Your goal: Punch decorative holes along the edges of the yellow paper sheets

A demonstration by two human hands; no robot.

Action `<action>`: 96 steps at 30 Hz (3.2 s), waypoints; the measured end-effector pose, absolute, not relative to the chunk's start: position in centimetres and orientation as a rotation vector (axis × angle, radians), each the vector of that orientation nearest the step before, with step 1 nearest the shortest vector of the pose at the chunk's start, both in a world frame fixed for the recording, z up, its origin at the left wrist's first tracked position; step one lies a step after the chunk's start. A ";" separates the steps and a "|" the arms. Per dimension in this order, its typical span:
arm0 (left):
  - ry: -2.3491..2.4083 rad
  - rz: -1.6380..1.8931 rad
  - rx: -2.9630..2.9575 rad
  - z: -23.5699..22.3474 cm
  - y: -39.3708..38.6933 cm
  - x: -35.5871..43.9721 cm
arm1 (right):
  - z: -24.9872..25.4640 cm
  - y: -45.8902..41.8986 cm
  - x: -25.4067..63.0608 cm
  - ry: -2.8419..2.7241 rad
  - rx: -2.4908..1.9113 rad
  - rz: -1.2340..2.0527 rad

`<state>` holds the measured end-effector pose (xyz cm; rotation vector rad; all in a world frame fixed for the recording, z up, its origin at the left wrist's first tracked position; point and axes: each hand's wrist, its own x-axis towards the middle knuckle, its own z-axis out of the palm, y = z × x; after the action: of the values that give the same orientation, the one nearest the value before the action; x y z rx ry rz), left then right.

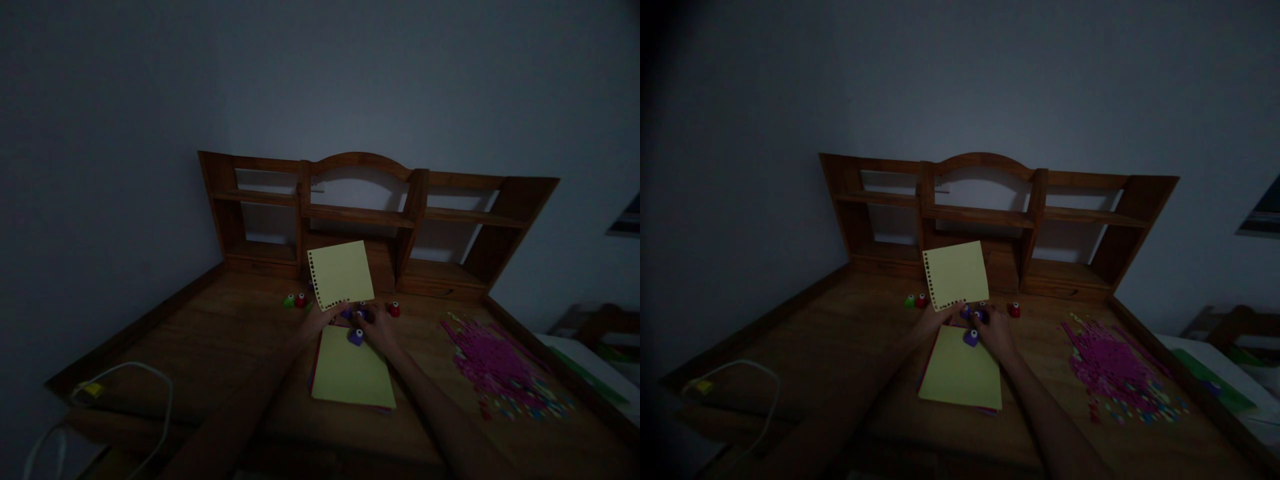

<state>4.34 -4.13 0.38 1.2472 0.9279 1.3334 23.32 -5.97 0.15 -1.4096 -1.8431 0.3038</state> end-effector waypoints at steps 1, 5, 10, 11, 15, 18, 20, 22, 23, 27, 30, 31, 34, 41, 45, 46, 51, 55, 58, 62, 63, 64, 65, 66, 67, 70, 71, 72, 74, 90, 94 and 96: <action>0.930 1.341 1.257 0.4 -4.1 4.4 | 0.2 -6.0 23.3 -1.849 -1.393 0.309; 0.892 1.416 1.297 0.4 -4.0 4.5 | 0.3 -6.1 23.4 -1.850 -1.362 0.316; 0.948 1.352 1.296 0.6 -4.2 4.5 | 0.4 -6.3 23.3 -1.842 -1.366 0.276; 0.954 1.344 1.295 0.7 -4.3 4.5 | 0.4 -6.3 23.3 -1.847 -1.369 0.276; 0.963 1.327 1.288 1.0 -4.5 4.5 | 0.4 -6.3 23.3 -1.856 -1.372 0.294; 0.961 1.321 1.295 1.1 -4.5 4.5 | 0.5 -6.3 23.3 -1.853 -1.371 0.302; 0.950 1.318 1.301 1.0 -4.5 4.5 | 0.6 -6.3 23.3 -1.857 -1.372 0.317; 0.944 1.317 1.296 0.9 -4.4 4.5 | 0.7 -6.4 23.2 -1.860 -1.379 0.331; 0.941 1.321 1.289 0.9 -4.4 4.5 | 0.8 -6.4 23.2 -1.858 -1.387 0.335; 0.904 1.328 1.276 0.7 -4.4 4.5 | 1.1 -6.6 23.0 -1.849 -1.401 0.321; 0.924 1.320 1.278 0.7 -4.4 4.4 | 1.0 -6.5 23.1 -1.857 -1.394 0.318; 0.936 1.321 1.275 0.7 -4.4 4.4 | 0.9 -6.4 23.1 -1.861 -1.396 0.325; 0.940 1.313 1.286 0.5 -4.3 4.4 | 0.5 -6.1 23.2 -1.869 -1.396 0.331; 0.943 1.319 1.304 0.6 -4.3 4.4 | 0.7 -6.3 23.2 -1.878 -1.373 0.317; 0.940 1.320 1.293 0.9 -4.6 4.4 | 0.9 -6.4 23.3 -1.873 -1.375 0.310; 0.936 1.325 1.288 1.0 -4.6 4.4 | 0.8 -6.4 23.3 -1.878 -1.368 0.309; 0.920 1.347 1.255 0.7 -4.3 4.4 | 0.9 -6.5 23.2 -1.879 -1.408 0.330; 0.905 1.358 1.264 0.5 -4.1 4.4 | 0.8 -6.4 23.3 -1.874 -1.413 0.308; 0.900 1.370 1.260 0.4 -4.1 4.4 | 0.6 -6.3 23.4 -1.877 -1.397 0.290; 0.877 1.411 1.258 0.2 -3.9 4.3 | 0.4 -6.1 23.4 -1.873 -1.386 0.298; 0.886 1.405 1.253 0.1 -3.8 4.3 | 0.4 -6.1 23.4 -1.869 -1.385 0.305; 0.896 1.396 1.248 0.1 -3.7 4.3 | 0.4 -6.1 23.3 -1.865 -1.385 0.311; 0.903 1.390 1.245 0.1 -3.7 4.3 | 0.5 -6.1 23.3 -1.865 -1.384 0.316; 0.899 1.395 1.242 0.1 -3.7 4.4 | 0.5 -6.2 23.3 -1.866 -1.385 0.319; 0.883 1.412 1.239 0.2 -3.7 4.4 | 0.5 -6.2 23.3 -1.868 -1.392 0.319; 0.824 1.480 1.220 0.6 -3.9 4.5 | 0.5 -6.2 23.4 -1.883 -1.431 0.308; 0.823 1.488 1.210 0.8 -4.0 4.5 | 0.4 -6.2 23.4 -1.886 -1.438 0.300; 0.833 1.488 1.205 1.0 -4.0 4.5 | 0.4 -6.1 23.5 -1.887 -1.438 0.294; 0.878 1.485 1.204 1.3 -3.9 4.4 | 0.2 -5.9 23.6 -1.888 -1.421 0.295; 1.049 1.885 0.722 2.6 -1.8 0.4 | 1.0 -6.1 23.4 -1.781 -1.333 0.262; 1.078 1.858 0.692 2.3 -1.7 0.6 | 0.6 -5.8 23.4 -1.743 -1.294 0.275; 1.072 1.843 0.693 2.3 -1.7 0.7 | 0.7 -5.6 23.6 -1.689 -1.258 0.312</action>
<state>0.66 -1.72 2.33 0.6930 1.0719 1.8433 23.59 -5.59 0.67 -1.2578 -1.6889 0.3124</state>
